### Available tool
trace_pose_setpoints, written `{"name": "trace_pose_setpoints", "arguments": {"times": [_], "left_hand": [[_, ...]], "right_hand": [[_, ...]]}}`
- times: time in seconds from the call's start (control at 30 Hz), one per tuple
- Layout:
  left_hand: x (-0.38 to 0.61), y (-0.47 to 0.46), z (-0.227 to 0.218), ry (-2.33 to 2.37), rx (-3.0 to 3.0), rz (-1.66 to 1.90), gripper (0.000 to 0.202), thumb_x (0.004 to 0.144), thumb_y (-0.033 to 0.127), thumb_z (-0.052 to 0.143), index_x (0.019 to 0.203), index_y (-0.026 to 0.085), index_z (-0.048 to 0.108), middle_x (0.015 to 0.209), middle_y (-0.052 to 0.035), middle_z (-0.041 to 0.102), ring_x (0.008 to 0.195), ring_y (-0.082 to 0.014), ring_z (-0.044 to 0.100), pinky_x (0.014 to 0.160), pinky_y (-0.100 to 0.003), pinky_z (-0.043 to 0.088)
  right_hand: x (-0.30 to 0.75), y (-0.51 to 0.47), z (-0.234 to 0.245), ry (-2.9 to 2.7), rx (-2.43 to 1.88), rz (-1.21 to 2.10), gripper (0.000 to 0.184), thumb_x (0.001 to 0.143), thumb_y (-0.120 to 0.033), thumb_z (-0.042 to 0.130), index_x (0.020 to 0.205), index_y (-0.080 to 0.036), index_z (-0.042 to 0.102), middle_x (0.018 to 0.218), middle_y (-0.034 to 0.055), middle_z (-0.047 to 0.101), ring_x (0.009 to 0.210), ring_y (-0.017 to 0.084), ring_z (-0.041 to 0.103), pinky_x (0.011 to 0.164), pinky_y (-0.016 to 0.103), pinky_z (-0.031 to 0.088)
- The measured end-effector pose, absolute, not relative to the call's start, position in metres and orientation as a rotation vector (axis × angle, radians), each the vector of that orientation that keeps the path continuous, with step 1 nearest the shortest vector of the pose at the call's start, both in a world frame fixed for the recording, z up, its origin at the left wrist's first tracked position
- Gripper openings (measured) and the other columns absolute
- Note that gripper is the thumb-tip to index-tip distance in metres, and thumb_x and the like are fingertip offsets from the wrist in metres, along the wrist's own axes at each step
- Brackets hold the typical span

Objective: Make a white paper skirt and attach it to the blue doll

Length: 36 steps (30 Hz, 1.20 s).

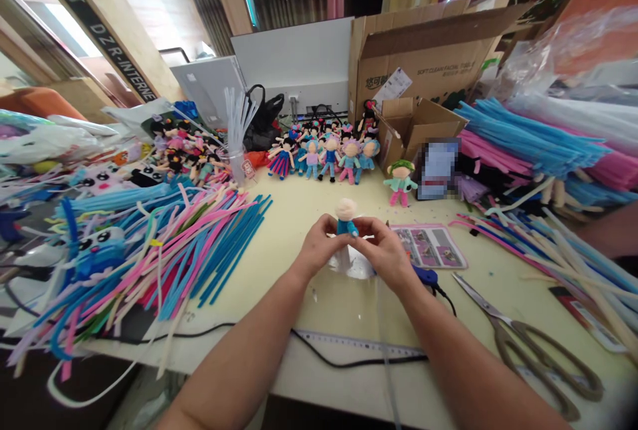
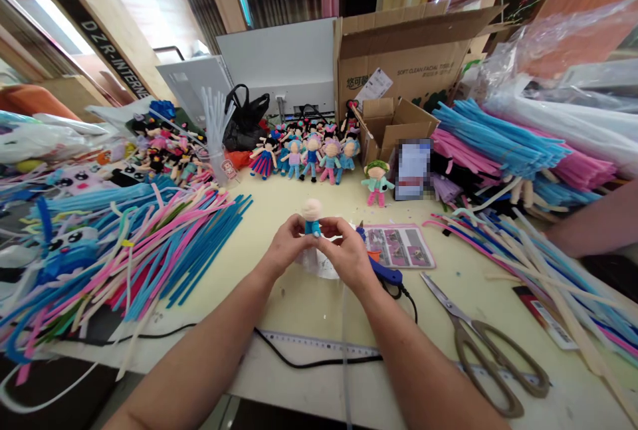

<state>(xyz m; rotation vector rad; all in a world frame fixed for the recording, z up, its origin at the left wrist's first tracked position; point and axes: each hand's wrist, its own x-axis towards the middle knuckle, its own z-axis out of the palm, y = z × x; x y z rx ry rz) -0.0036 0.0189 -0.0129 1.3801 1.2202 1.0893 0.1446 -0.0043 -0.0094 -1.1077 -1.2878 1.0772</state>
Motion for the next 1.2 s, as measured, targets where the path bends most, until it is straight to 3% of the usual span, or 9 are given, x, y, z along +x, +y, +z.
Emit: {"name": "trace_pose_setpoints", "arguments": {"times": [0.17,0.37,0.63,0.8,0.97,1.2], "left_hand": [[0.002,0.013,-0.015,1.186,1.476,1.114,0.035,0.063,0.033,0.078,0.079,0.019,0.051,0.072,0.0050,0.054,0.072,-0.0117,0.051,0.069,-0.024,0.038],[0.000,0.015,-0.015,0.967,1.408,1.053,0.033,0.072,0.034,0.071,0.097,0.018,0.058,0.089,-0.0020,0.063,0.082,-0.0153,0.058,0.076,-0.027,0.043],[-0.001,0.014,-0.016,0.934,1.275,1.066,0.036,0.064,0.031,0.078,0.091,0.016,0.059,0.083,-0.0016,0.063,0.076,-0.0144,0.058,0.075,-0.029,0.044],[0.002,0.013,-0.009,0.894,1.201,1.128,0.040,0.062,0.033,0.081,0.090,0.017,0.058,0.082,-0.0007,0.064,0.078,-0.0147,0.059,0.077,-0.029,0.044],[0.000,0.013,-0.006,0.920,1.172,1.138,0.042,0.062,0.033,0.081,0.093,0.017,0.057,0.080,0.0007,0.065,0.071,-0.0125,0.058,0.069,-0.026,0.045],[-0.001,0.014,-0.010,0.896,1.091,1.197,0.039,0.061,0.028,0.081,0.091,0.017,0.058,0.080,0.0011,0.065,0.075,-0.0122,0.059,0.070,-0.025,0.046]], "right_hand": [[0.144,-0.002,-0.014,-1.242,-1.073,1.098,0.024,0.073,-0.038,0.068,0.089,-0.020,0.067,0.089,0.0037,0.069,0.086,0.020,0.061,0.082,0.035,0.047],[0.152,0.002,-0.013,-1.140,-1.145,1.178,0.031,0.069,-0.045,0.068,0.086,-0.019,0.069,0.072,0.0015,0.066,0.067,0.017,0.058,0.066,0.031,0.047],[0.155,0.002,-0.009,-1.147,-1.103,1.165,0.023,0.066,-0.042,0.069,0.072,-0.020,0.064,0.061,-0.0018,0.059,0.060,0.014,0.051,0.062,0.029,0.042],[0.152,-0.002,-0.002,-1.045,-1.119,1.300,0.038,0.061,-0.041,0.075,0.091,-0.020,0.064,0.071,-0.0005,0.065,0.068,0.016,0.057,0.065,0.030,0.044],[0.150,-0.002,-0.001,-1.043,-1.116,1.378,0.036,0.058,-0.043,0.078,0.078,-0.019,0.061,0.068,-0.0009,0.063,0.068,0.015,0.056,0.063,0.029,0.043],[0.149,0.001,-0.019,-1.164,-1.077,1.436,0.046,0.058,-0.039,0.081,0.094,-0.019,0.060,0.083,0.0022,0.066,0.075,0.017,0.059,0.066,0.030,0.044]]}}
